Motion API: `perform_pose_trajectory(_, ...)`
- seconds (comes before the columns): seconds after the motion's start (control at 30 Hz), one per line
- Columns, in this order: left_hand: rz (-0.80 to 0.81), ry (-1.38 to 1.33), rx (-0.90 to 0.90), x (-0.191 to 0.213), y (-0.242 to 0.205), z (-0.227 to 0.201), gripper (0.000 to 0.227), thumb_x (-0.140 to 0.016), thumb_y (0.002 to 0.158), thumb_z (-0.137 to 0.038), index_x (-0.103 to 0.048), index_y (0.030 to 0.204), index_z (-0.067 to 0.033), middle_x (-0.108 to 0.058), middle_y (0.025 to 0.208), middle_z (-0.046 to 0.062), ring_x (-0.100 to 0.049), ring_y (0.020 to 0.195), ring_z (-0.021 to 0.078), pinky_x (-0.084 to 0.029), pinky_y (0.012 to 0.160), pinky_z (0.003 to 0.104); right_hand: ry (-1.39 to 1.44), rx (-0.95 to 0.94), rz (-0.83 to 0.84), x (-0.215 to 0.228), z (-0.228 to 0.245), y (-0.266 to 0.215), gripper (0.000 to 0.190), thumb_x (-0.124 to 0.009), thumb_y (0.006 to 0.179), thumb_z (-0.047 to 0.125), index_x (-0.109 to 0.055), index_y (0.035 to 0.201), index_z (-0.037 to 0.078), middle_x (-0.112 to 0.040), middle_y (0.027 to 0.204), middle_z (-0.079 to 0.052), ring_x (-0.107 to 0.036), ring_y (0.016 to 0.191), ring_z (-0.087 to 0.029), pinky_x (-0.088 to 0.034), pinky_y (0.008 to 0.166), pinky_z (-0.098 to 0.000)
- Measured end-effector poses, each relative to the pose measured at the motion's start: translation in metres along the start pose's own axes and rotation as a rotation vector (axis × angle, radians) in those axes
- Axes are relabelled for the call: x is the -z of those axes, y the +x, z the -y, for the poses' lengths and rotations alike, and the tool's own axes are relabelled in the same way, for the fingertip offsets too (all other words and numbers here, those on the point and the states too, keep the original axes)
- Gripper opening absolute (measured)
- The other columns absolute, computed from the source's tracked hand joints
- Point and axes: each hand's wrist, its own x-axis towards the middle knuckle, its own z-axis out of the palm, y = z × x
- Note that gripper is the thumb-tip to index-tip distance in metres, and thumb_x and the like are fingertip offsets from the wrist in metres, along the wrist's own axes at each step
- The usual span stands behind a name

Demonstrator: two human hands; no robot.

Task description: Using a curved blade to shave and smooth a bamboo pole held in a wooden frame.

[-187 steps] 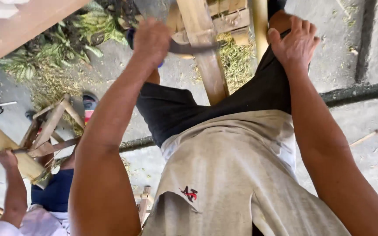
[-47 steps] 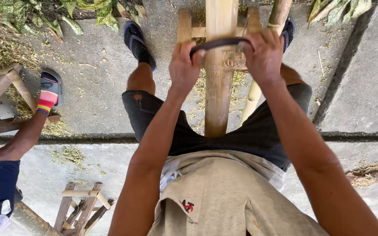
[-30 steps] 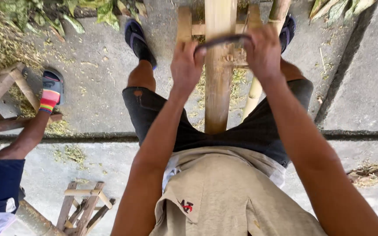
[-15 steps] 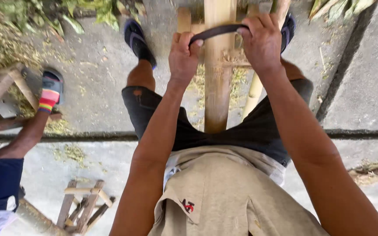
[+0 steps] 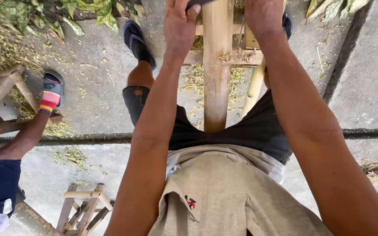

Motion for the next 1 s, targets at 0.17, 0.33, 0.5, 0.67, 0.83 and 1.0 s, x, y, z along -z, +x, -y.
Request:
perform_pose_trajectory(0.17, 0.102, 0.074, 0.146, 0.012, -0.075, -0.01, 0.02, -0.075, 0.094, -0.022, -0.063, 0.104, -0.0096, -0.059, 0.098, 0.013, -0.065, 0.08, 0.0325, -0.054, 0.068, 0.047, 0.495, 0.112, -0.378, 0.04, 0.035, -0.075, 0.014, -0.074, 0.107, 0.016, -0.071, 0.105, 0.003, -0.066, 0.101, -0.012, -0.062, 0.09, -0.03, -0.053, 0.079, -0.0422)
perform_pose_trajectory(0.33, 0.218, 0.061, 0.25, 0.029, -0.115, -0.025, 0.021, -0.073, 0.097, -0.023, -0.063, 0.109, -0.0095, -0.059, 0.097, 0.013, -0.064, 0.081, 0.0325, -0.054, 0.067, 0.046, 0.549, -0.012, -0.305, 0.045, 0.057, -0.124, 0.016, -0.075, 0.105, 0.02, -0.071, 0.103, 0.004, -0.066, 0.098, -0.011, -0.061, 0.092, -0.03, -0.054, 0.08, -0.0431)
perform_pose_trajectory(0.5, 0.153, 0.014, 0.1, 0.024, -0.07, -0.02, 0.019, -0.073, 0.096, -0.023, -0.066, 0.11, -0.0127, -0.061, 0.102, 0.011, -0.065, 0.092, 0.0331, -0.055, 0.078, 0.046, 0.556, 0.027, -0.323, 0.027, 0.038, -0.085, 0.013, -0.076, 0.101, 0.015, -0.07, 0.103, 0.003, -0.064, 0.098, -0.012, -0.059, 0.093, -0.03, -0.054, 0.081, -0.045)
perform_pose_trajectory(0.67, 0.108, 0.033, 0.14, 0.016, -0.063, -0.01, 0.021, -0.071, 0.096, -0.024, -0.064, 0.111, -0.0105, -0.06, 0.101, 0.013, -0.064, 0.088, 0.033, -0.054, 0.075, 0.047, 0.504, 0.1, -0.388, 0.047, 0.035, -0.066, 0.006, -0.074, 0.1, 0.004, -0.069, 0.103, 0.004, -0.064, 0.103, -0.012, -0.059, 0.097, -0.031, -0.052, 0.085, -0.0463)
perform_pose_trajectory(0.83, 0.206, 0.024, 0.223, 0.036, -0.123, -0.03, 0.019, -0.071, 0.096, -0.025, -0.063, 0.106, -0.0108, -0.058, 0.098, 0.013, -0.063, 0.084, 0.0342, -0.053, 0.072, 0.047, 0.608, -0.039, -0.229, 0.05, 0.06, -0.135, 0.007, -0.077, 0.101, 0.008, -0.071, 0.103, 0.004, -0.064, 0.1, -0.011, -0.059, 0.095, -0.032, -0.053, 0.08, -0.0443)
perform_pose_trajectory(1.0, 0.194, 0.082, 0.151, 0.02, -0.075, -0.019, 0.021, -0.074, 0.094, -0.024, -0.063, 0.106, -0.0109, -0.058, 0.097, 0.012, -0.063, 0.085, 0.034, -0.053, 0.072, 0.048, 0.603, -0.033, -0.282, 0.028, 0.038, -0.095, 0.008, -0.08, 0.099, 0.008, -0.073, 0.102, 0.004, -0.065, 0.098, -0.011, -0.06, 0.092, -0.03, -0.053, 0.078, -0.0432)
